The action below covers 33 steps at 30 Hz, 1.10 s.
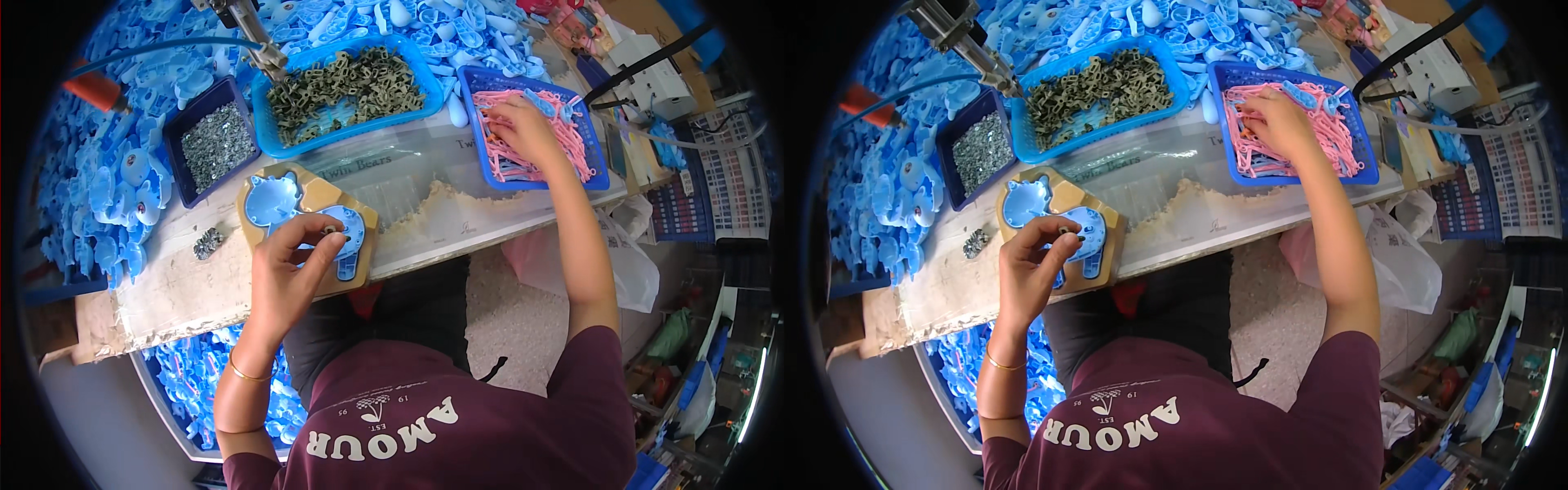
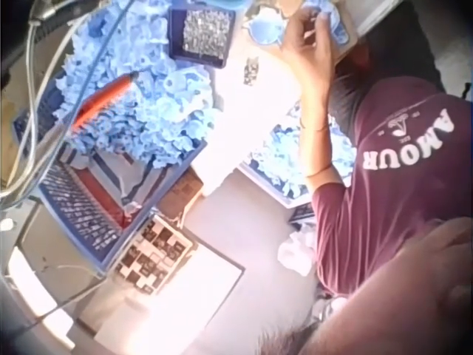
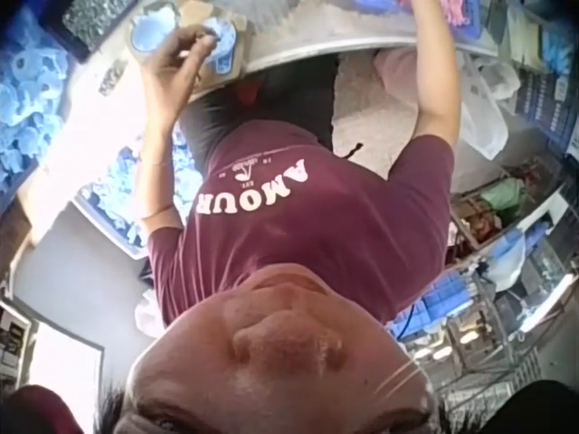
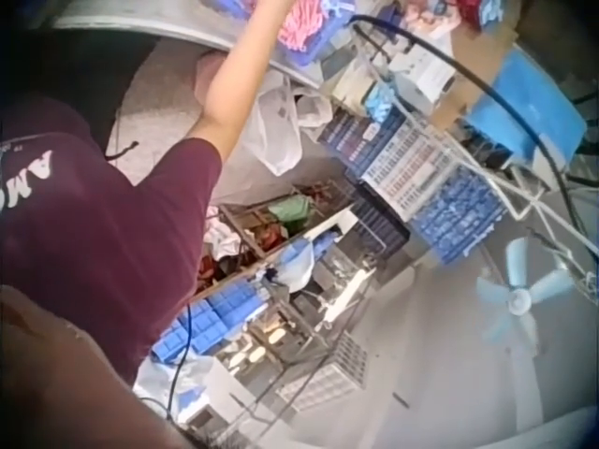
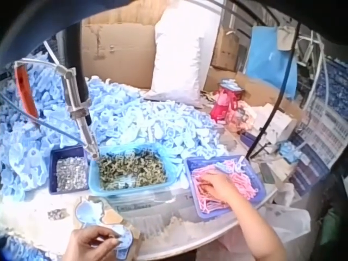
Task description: Assembling blue plastic toy animals by inserting cords and using a pneumatic screwdriver to fasten plates and components.
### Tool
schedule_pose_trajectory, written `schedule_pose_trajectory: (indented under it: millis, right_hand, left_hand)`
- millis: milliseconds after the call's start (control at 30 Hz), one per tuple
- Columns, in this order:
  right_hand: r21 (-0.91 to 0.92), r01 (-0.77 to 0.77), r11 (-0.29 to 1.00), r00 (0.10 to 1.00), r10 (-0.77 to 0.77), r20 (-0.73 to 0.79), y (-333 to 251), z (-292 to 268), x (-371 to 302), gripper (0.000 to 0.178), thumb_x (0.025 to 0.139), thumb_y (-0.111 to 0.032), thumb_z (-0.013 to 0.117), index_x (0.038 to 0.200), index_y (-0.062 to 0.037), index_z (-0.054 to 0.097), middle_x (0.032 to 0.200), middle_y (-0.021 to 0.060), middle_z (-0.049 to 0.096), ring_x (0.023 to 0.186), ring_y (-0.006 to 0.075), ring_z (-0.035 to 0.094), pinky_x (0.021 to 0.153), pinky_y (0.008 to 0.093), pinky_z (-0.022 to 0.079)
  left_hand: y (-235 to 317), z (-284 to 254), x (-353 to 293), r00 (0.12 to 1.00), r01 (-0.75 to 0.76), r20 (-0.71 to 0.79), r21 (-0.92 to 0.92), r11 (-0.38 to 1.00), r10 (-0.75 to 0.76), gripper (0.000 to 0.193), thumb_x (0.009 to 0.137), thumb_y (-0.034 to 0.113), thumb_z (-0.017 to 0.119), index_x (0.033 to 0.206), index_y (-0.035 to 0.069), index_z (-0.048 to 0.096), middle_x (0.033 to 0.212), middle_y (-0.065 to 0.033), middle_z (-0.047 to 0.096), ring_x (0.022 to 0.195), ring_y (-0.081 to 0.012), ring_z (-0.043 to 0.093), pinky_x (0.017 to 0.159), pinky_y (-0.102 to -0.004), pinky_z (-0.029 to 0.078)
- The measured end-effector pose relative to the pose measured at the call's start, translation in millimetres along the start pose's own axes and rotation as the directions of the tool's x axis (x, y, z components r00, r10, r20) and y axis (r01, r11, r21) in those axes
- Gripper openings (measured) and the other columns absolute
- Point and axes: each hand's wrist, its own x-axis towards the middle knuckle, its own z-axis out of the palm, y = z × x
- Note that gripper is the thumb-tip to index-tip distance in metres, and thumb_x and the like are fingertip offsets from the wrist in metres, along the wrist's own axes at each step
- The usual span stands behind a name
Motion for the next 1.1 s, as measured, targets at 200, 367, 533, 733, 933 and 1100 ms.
schedule_pose_trajectory:
  millis: [200,367,533,733,933,1100]
  right_hand:
    - [0.278,-0.245,0.929,0.966,0.21,0.151,11.2,-24.4,-11.3,0.009,0.089,-0.009,0.072,0.096,-0.0025,0.07,0.078,-0.0005,0.059,0.072,0.008,0.055,0.063,0.0246,0.044]
    - [0.352,-0.274,0.895,0.96,0.233,0.154,15.3,-24.6,-19.1,0.007,0.089,-0.009,0.072,0.094,-0.0038,0.07,0.072,-0.005,0.058,0.066,0.0035,0.05,0.057,0.0234,0.041]
    - [0.047,-0.076,0.996,0.994,0.072,0.078,-1.1,-8.7,-17.0,0.018,0.088,-0.014,0.073,0.101,-0.0015,0.071,0.075,-0.0019,0.063,0.068,0.0073,0.055,0.06,0.0258,0.044]
    - [0.148,-0.37,0.917,0.928,0.355,0.116,-5.4,-23.3,-11.1,0.023,0.093,-0.018,0.066,0.108,-0.0015,0.07,0.088,0.0052,0.072,0.077,0.0153,0.069,0.067,0.0274,0.051]
    - [0.767,-0.344,0.541,0.933,0.288,0.216,-68.1,-51.5,-10.2,0.02,0.096,-0.011,0.062,0.113,-0.0021,0.067,0.09,0.0072,0.072,0.08,0.0144,0.07,0.073,0.0259,0.055]
    - [0.814,-0.34,0.471,0.916,-0.029,0.399,-168.4,-42.3,-19.7,0.032,0.09,-0.005,0.069,0.12,-0.0045,0.058,0.091,0.0029,0.07,0.078,0.0084,0.065,0.066,0.023,0.049]
  left_hand:
    - [-5.3,-13.8,-0.5,0.998,0.054,0.027,-0.148,0.987,-0.051,0.019,0.1,0.013,0.064,0.106,-0.004,0.067,0.101,-0.0066,0.071,0.088,-0.0111,0.066,0.079,-0.0258,0.054]
    - [-6.9,-14.2,-2.1,0.998,0.069,0.019,-0.184,0.981,-0.066,0.019,0.098,0.016,0.067,0.106,-0.002,0.068,0.095,-0.0051,0.07,0.085,-0.0093,0.065,0.077,-0.0232,0.052]
    - [-7.7,-14.3,-3.5,0.997,0.064,0.05,-0.151,0.987,-0.057,0.018,0.1,0.014,0.064,0.105,-0.003,0.067,0.101,-0.0069,0.071,0.089,-0.0113,0.066,0.079,-0.0256,0.054]
    - [-6.9,-16.8,-4.6,0.998,0.041,0.046,-0.075,0.996,-0.037,0.019,0.1,0.015,0.063,0.105,-0.003,0.068,0.101,-0.0068,0.071,0.089,-0.0108,0.066,0.079,-0.025,0.054]
    - [-5.7,-22.8,-1.8,0.996,0.084,-0.028,-0.183,0.98,-0.09,0.022,0.101,0.017,0.062,0.107,-0.003,0.068,0.096,-0.0057,0.071,0.084,-0.0115,0.068,0.075,-0.0242,0.055]
    - [-5.3,-15.8,5.8,0.988,0.144,-0.036,-0.187,0.972,-0.153,0.023,0.1,0.018,0.063,0.107,-0.003,0.068,0.09,-0.0065,0.071,0.081,-0.0116,0.07,0.073,-0.0242,0.057]
